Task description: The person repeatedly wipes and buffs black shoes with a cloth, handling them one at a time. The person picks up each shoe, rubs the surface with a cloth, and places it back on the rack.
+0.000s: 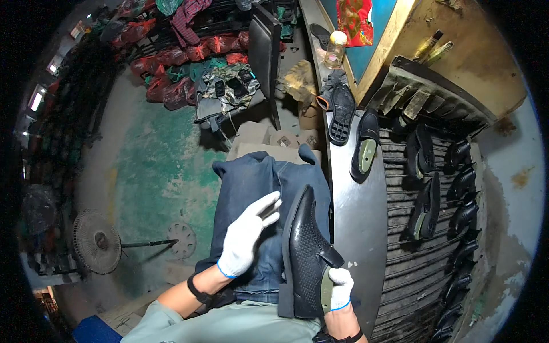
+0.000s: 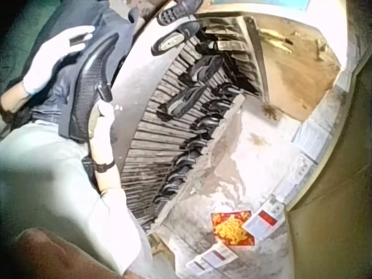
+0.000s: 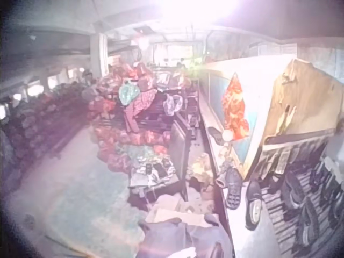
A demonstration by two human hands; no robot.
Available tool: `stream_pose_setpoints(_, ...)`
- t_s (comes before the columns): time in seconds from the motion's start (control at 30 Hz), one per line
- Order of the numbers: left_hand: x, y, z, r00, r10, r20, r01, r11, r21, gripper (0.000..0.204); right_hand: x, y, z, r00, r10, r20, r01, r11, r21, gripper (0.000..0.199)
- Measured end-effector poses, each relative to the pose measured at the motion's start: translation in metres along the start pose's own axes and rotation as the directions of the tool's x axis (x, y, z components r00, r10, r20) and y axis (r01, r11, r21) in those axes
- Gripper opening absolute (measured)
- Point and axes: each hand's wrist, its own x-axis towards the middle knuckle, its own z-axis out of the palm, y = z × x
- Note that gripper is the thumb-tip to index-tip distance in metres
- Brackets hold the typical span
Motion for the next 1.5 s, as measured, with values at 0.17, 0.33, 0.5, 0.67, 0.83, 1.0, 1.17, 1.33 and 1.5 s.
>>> stream_pose_setpoints(0.17,0.006,-0.037,0.002,0.99,0.119,0.076,-0.123,0.991,0.049,0.074,0.015,0.01,0.0,0.978,0.064,0.196,-0.096,0.983,0.158,0.098)
stream_pose_setpoints(0.33,0.01,-0.051,0.01,0.983,0.181,0.011,-0.18,0.967,0.182,0.064,0.012,0.024,-0.006,0.969,0.168,0.181,-0.218,0.925,0.311,0.096)
stream_pose_setpoints(0.5,0.005,-0.059,0.018,0.981,0.163,-0.108,-0.141,0.972,0.186,0.065,0.021,0.024,-0.008,0.968,0.214,0.131,-0.245,0.92,0.306,0.084)
stream_pose_setpoints(0.67,0.001,-0.064,0.018,0.968,0.205,-0.147,-0.156,0.943,0.293,0.055,0.036,0.028,-0.014,0.97,0.209,-0.12,-0.182,0.961,0.207,0.078)
stream_pose_setpoints(0.83,0.01,-0.053,0.006,0.988,0.086,-0.128,-0.053,0.969,0.243,0.066,0.05,0.023,0.014,0.981,0.123,-0.152,-0.102,0.985,0.137,0.065)
stream_pose_setpoints(1.0,-0.011,-0.011,0.02,0.94,-0.322,-0.11,0.333,0.938,0.096,0.083,0.058,0.016,0.031,0.984,0.064,-0.165,-0.048,0.994,0.095,0.07)
stream_pose_setpoints(1.17,-0.006,-0.008,0.018,0.985,-0.149,0.083,0.116,0.943,0.311,0.084,0.042,0.008,0.022,0.923,-0.321,-0.21,0.243,0.913,-0.326,0.062)
stream_pose_setpoints(1.33,-0.002,-0.038,0.025,0.974,-0.047,0.221,0.03,0.996,0.081,0.088,-0.04,-0.059,-0.032,0.607,-0.658,-0.446,0.476,0.75,-0.46,0.055)
stream_pose_setpoints(1.5,-0.007,-0.049,0.004,0.974,-0.137,0.18,0.146,0.989,-0.036,0.079,-0.117,-0.161,-0.137,0.048,-0.909,-0.414,0.455,0.389,-0.801,0.057)
